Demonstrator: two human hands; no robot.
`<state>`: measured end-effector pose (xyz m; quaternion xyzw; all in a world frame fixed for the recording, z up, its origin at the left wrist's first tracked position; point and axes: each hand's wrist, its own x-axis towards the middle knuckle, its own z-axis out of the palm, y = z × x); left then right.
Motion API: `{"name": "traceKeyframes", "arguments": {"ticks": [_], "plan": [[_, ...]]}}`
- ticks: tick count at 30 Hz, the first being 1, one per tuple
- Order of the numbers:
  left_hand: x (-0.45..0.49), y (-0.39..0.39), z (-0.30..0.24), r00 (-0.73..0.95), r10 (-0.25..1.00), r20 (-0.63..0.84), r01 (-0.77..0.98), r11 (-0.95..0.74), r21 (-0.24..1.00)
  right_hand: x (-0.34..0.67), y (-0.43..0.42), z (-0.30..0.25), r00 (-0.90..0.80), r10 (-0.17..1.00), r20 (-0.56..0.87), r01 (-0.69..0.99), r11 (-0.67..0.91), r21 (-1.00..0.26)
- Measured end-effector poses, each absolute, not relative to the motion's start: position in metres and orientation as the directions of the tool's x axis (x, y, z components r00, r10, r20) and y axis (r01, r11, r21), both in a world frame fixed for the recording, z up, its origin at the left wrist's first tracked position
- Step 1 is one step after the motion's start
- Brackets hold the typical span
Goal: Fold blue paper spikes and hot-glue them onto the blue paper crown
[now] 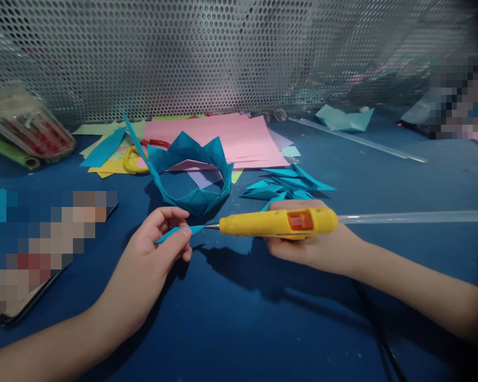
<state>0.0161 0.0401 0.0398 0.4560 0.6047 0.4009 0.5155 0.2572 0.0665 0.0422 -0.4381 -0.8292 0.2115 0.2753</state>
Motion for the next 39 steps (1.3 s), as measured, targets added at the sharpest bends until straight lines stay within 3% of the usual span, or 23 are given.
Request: {"name": "traceKeyframes", "arguments": {"ticks": [14,39], "plan": [[0.0158,0.0397,0.0412,-0.023,0.972,-0.232,0.221,0.232,0.947,0.2596,0.0671,0.0383,-0.481,0.823,0.302,0.615,0.562,-0.553],[0.0167,0.0377,0.0418,-0.085,0.961,-0.262,0.107,0.271,0.957,0.2562,0.0664,0.0417,-0.432,0.863,0.262,0.564,0.485,-0.668]]}}
